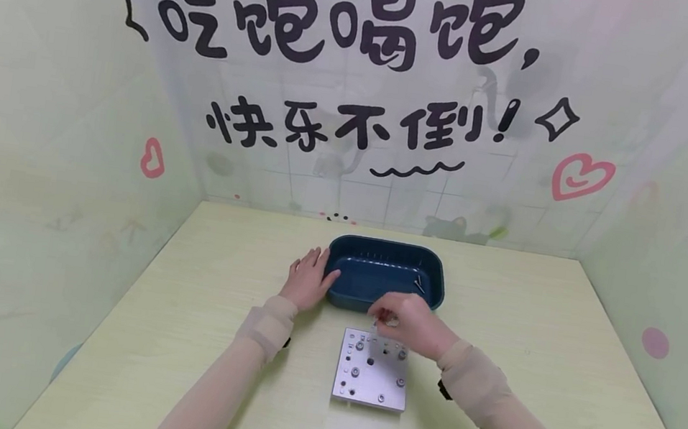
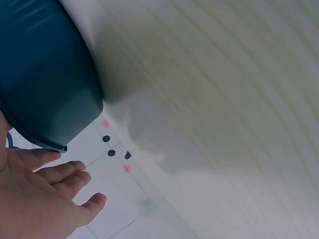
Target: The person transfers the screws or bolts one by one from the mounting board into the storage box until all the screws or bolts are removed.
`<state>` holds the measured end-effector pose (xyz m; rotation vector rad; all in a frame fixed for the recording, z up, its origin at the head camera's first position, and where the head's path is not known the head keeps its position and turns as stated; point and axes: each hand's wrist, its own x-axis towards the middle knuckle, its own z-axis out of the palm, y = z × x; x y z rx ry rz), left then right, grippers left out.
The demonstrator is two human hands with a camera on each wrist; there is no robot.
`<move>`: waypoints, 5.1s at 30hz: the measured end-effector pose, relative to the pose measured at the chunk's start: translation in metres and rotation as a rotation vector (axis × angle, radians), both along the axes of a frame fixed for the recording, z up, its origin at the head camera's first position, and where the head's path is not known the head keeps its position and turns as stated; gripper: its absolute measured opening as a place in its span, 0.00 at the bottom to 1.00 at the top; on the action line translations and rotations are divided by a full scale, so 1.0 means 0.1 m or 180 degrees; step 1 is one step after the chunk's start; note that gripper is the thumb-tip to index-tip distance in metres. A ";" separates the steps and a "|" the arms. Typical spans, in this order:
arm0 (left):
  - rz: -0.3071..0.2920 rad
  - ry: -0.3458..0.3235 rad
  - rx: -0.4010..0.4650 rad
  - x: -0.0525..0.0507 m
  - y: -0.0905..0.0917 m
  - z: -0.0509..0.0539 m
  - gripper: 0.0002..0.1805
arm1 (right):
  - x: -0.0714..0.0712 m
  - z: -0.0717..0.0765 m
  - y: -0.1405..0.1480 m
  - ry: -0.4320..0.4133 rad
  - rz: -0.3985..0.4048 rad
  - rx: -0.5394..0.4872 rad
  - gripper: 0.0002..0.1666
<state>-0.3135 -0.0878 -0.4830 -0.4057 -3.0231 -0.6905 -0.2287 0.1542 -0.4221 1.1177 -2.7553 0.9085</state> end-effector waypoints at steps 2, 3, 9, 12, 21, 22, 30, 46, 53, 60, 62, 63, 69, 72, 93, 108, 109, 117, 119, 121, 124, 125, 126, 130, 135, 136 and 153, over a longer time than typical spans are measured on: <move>0.0004 -0.0011 -0.0010 -0.01 0.01 -0.01 0.37 | -0.10 -0.03 0.06 0.0038 -0.0216 -0.0134 0.11; 0.0007 -0.0016 -0.0009 -0.01 0.01 -0.01 0.37 | -0.15 -0.06 0.09 0.0045 -0.0314 -0.0201 0.11; 0.0014 0.0007 -0.0019 -0.02 0.01 -0.01 0.37 | -0.38 -0.19 0.21 -0.0028 -0.0715 -0.0440 0.12; 0.0017 -0.0002 -0.0023 -0.01 0.01 0.00 0.36 | -0.46 -0.25 0.25 -0.0098 -0.0885 -0.0446 0.12; 0.0018 0.0007 -0.0012 0.01 0.01 0.02 0.36 | -0.60 -0.40 0.29 -0.0140 -0.1174 -0.0344 0.12; 0.0021 0.0001 -0.0006 0.01 0.01 0.02 0.36 | -0.61 -0.41 0.29 -0.0154 -0.1197 -0.0332 0.12; 0.0054 -0.0013 -0.0009 0.00 0.02 -0.01 0.36 | -0.68 -0.47 0.29 -0.0186 -0.1303 -0.0232 0.12; 0.0053 0.0003 0.0034 -0.01 0.02 0.00 0.36 | -0.71 -0.55 0.29 -0.0254 -0.1268 -0.0139 0.10; 0.0036 -0.0021 0.0021 -0.01 0.02 -0.02 0.37 | -0.70 -0.56 0.30 -0.0187 -0.1301 -0.0096 0.13; 0.0031 -0.0023 -0.0022 -0.01 0.00 0.00 0.36 | -0.70 -0.55 0.31 -0.0148 -0.1264 -0.0080 0.16; 0.0031 -0.0035 -0.0029 -0.02 0.00 0.00 0.36 | -0.69 -0.55 0.31 -0.0136 -0.1257 -0.0075 0.16; 0.0035 -0.0043 -0.0038 -0.02 0.00 0.00 0.36 | -0.69 -0.54 0.32 -0.0135 -0.1258 -0.0074 0.16; 0.0040 0.0007 -0.0040 -0.02 0.00 -0.02 0.36 | -0.60 -0.52 0.36 -0.0127 -0.1287 -0.0122 0.16; 0.0044 0.0009 -0.0040 -0.02 0.01 -0.01 0.36 | -0.53 -0.50 0.41 -0.0097 -0.1286 -0.0177 0.17; 0.0047 -0.0035 -0.0033 -0.01 0.01 0.00 0.36 | -0.06 -0.22 0.35 0.0151 -0.0441 -0.0158 0.18; 0.0048 -0.0043 -0.0023 0.00 0.01 0.00 0.36 | 0.12 -0.23 0.37 0.0288 -0.0247 -0.0114 0.17; 0.0044 -0.0034 -0.0019 0.00 0.01 0.00 0.36 | 0.13 -0.23 0.38 0.0289 -0.0234 -0.0104 0.17; 0.0033 -0.0007 -0.0005 0.01 0.02 0.01 0.36 | 0.26 -0.24 0.43 0.0342 0.0054 -0.0081 0.17; 0.0032 -0.0006 -0.0006 0.02 0.02 0.01 0.36 | 0.30 -0.25 0.43 0.0350 0.0148 -0.0089 0.16; 0.0033 -0.0003 0.0002 0.02 0.02 0.01 0.36 | 0.33 -0.27 0.43 0.0340 0.0204 -0.0072 0.16; 0.0037 -0.0010 -0.0004 0.02 0.02 0.01 0.36 | 0.38 -0.29 0.42 0.0249 0.0204 -0.0043 0.16; 0.0039 -0.0008 -0.0006 0.02 0.02 0.01 0.36 | 0.39 -0.30 0.42 0.0216 0.0203 -0.0022 0.16; 0.0037 -0.0014 -0.0012 0.02 0.02 0.01 0.36 | 0.40 -0.31 0.41 0.0191 0.0200 0.0000 0.16; 0.0034 -0.0018 -0.0019 0.01 0.02 0.02 0.36 | 0.45 -0.36 0.40 0.0226 0.0285 0.0005 0.16; 0.0040 -0.0007 -0.0005 0.01 0.02 0.01 0.36 | 0.52 -0.42 0.38 0.0276 0.0506 0.0064 0.16; 0.0042 -0.0008 -0.0005 0.01 0.02 0.01 0.36 | 0.53 -0.43 0.37 0.0255 0.0544 0.0094 0.15; 0.0046 -0.0026 -0.0035 0.01 0.02 0.01 0.36 | 0.63 -0.51 0.30 0.0204 0.0838 0.0280 0.10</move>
